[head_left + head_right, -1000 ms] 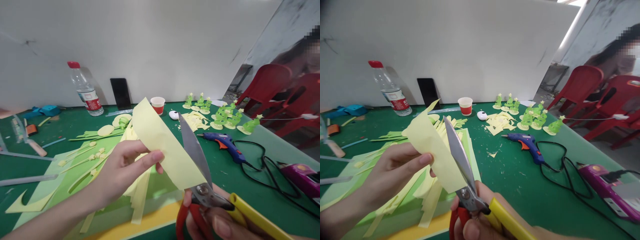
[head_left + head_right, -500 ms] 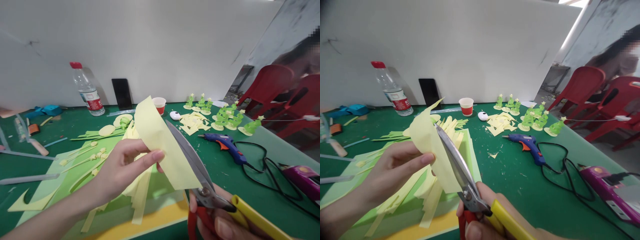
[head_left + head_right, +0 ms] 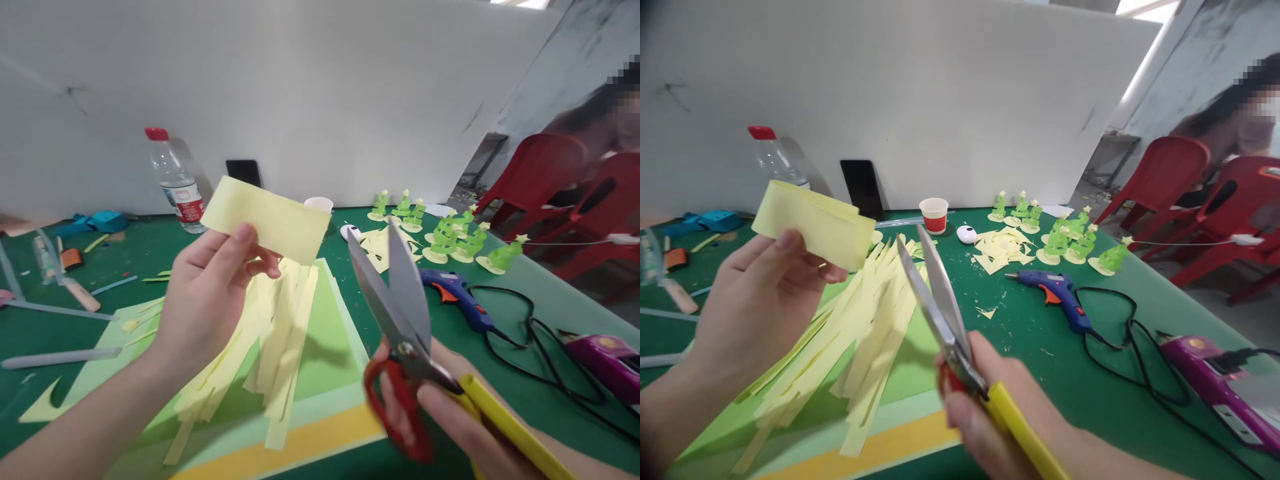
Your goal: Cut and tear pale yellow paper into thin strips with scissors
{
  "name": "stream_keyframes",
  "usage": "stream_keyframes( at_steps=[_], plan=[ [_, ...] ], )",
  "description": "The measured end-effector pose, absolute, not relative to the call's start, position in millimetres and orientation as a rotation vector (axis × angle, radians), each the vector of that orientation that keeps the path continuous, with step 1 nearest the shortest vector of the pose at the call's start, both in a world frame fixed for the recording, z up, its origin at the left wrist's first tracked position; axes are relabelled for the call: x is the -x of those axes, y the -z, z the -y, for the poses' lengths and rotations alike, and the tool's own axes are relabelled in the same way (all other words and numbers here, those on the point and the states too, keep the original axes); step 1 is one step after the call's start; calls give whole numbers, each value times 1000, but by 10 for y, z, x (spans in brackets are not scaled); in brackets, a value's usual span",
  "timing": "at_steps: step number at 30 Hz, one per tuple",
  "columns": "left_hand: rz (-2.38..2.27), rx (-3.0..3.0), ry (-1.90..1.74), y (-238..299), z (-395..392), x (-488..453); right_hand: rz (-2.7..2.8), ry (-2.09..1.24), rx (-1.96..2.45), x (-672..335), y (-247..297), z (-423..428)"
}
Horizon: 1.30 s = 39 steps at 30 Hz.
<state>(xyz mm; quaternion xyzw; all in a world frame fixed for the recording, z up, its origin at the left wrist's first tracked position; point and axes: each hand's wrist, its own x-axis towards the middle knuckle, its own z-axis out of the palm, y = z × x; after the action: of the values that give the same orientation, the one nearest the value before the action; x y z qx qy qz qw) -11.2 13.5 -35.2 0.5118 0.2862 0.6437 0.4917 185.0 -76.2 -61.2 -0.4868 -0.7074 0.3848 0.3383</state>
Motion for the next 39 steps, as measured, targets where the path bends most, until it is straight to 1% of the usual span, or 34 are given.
stream_keyframes(
  at_steps=[4,5,7,9,15,20,22,25,27,29,34,39],
  plan=[
    [-707,-1198,-1488,352,-139,127,2061,-349,1762,-1982,738,469],
    [-708,-1196,-1463,366,-134,126,2127,-234,1920,-2008,780,390],
    [-720,-1188,-1398,396,-118,114,2182,-95,2166,-2045,865,257],
    [-745,-1188,-1326,417,-98,92,2197,-72,2263,-2066,940,173],
    [-801,-1211,-1171,435,-48,20,2273,-100,2272,-2139,1011,150],
    [-852,-1214,-1144,457,-46,-6,2318,-134,2111,-2172,814,208],
    [-876,-1235,-1125,463,-36,-8,2239,-296,1863,-2133,687,239],
    [-920,-1289,-1081,473,-8,-9,1948,-751,1394,-2009,512,297],
    [-949,-1314,-1059,483,3,-11,1793,-993,1214,-1898,426,325],
    [-965,-1329,-1052,499,1,-12,1696,-1112,1122,-1787,359,326],
    [-931,-1305,-1059,530,7,16,1594,-1047,1081,-1674,177,191],
    [-858,-1304,-1060,448,129,113,1560,-982,1060,-1851,22,60]
  ],
)
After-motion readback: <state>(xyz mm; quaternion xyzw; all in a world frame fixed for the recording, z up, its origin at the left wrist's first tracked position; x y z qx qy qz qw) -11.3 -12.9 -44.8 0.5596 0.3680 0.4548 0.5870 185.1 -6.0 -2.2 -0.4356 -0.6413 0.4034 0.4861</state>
